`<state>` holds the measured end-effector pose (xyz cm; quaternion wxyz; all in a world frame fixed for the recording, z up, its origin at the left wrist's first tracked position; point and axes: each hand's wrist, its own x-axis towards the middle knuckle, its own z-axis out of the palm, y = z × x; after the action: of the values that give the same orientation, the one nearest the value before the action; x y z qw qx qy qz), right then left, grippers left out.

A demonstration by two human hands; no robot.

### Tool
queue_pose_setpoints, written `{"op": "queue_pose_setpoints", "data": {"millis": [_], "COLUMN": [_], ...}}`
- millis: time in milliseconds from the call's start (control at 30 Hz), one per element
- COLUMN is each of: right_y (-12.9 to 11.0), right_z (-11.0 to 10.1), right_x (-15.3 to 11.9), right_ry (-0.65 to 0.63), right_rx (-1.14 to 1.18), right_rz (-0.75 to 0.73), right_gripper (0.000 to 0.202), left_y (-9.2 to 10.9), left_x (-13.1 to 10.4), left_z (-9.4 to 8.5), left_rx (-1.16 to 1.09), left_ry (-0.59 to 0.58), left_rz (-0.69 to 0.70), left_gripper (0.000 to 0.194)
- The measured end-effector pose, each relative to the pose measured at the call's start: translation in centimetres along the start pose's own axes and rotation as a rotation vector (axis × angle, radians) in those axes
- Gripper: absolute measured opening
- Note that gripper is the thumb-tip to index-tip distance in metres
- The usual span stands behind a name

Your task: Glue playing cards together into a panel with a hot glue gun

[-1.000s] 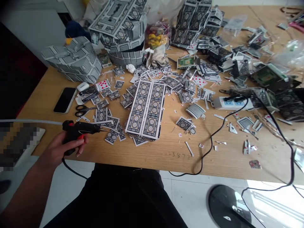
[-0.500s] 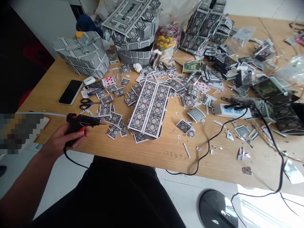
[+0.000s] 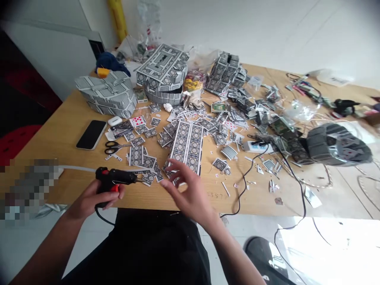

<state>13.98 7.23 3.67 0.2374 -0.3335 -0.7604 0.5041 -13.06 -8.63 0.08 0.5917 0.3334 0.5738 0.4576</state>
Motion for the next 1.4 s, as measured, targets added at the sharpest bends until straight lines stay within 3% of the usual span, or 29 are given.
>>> {"op": "queue_pose_setpoints", "data": {"millis": [133, 200, 233, 300, 367, 433, 533, 600, 700, 800, 900, 967, 1033, 1100, 1233, 1400], "right_y": [-0.4, -0.1, 0.1, 0.6, 1.3, 2.3, 4.6, 6.4, 8.2, 8.0, 6.3, 5.1, 4.3, 4.0, 3.9, 4.1], "right_z": [2.8, 2.6, 1.9, -0.4, -3.5, -6.3, -9.3, -10.5, -11.0, -9.6, -6.1, -3.2, -0.3, 1.9, 3.9, 4.4], "right_x": [1.0, 1.8, 2.2, 2.7, 2.7, 2.1, 0.2, -1.3, -3.3, -4.0, -3.6, -3.0, -2.5, -2.2, -2.8, -4.5], "right_ry": [-0.099, -0.062, 0.017, 0.470, 0.795, 0.972, 1.031, 0.970, 0.818, 0.824, 0.778, 0.593, 0.376, 0.242, 0.259, 0.394], "right_rx": [0.108, 0.077, 0.037, -0.053, -0.037, -0.037, -0.110, -0.196, -0.515, -0.631, -0.368, -0.114, 0.180, 0.450, 0.701, 0.695], "right_rz": [0.038, 0.041, 0.036, 0.047, 0.043, 0.028, 0.104, 0.200, 0.390, 0.353, 0.167, 0.106, 0.116, 0.125, 0.094, 0.069], "right_gripper": [0.031, 0.030, 0.029, 0.028, 0.026, 0.024, 0.028, 0.040, 0.054, 0.051, 0.037, 0.031, 0.040, 0.049, 0.043, 0.035], "left_y": [0.5, 0.5, 0.5, 0.2, -0.1, -0.5, -0.9, -0.8, 0.4, 2.8, 4.8, 5.2, 4.8, 4.0, 2.9, 2.4], "left_x": [0.9, 1.5, 1.8, 2.6, 3.5, 4.5, 5.8, 6.7, 7.9, 8.9, 9.6, 9.7, 9.6, 9.1, 7.2, 5.0], "left_z": [-0.3, -0.6, -0.8, -1.2, -1.5, -1.5, -1.1, -0.6, 0.7, 2.7, 5.4, 7.2, 8.7, 10.0, 11.7, 13.1], "left_rx": [0.027, 0.038, 0.036, 0.015, -0.016, -0.044, -0.085, -0.108, -0.140, -0.203, -0.338, -0.454, -0.520, -0.521, -0.431, -0.378], "left_ry": [-0.150, -0.191, -0.203, -0.220, -0.242, -0.264, -0.239, -0.207, -0.182, -0.191, -0.228, -0.283, -0.354, -0.383, -0.269, -0.119], "left_rz": [-0.001, -0.009, -0.009, 0.004, 0.038, 0.064, 0.067, 0.061, 0.082, 0.106, 0.081, 0.033, -0.033, -0.093, -0.085, -0.039], "left_gripper": [0.041, 0.044, 0.045, 0.044, 0.045, 0.048, 0.046, 0.044, 0.043, 0.040, 0.037, 0.035, 0.036, 0.036, 0.034, 0.036]}}
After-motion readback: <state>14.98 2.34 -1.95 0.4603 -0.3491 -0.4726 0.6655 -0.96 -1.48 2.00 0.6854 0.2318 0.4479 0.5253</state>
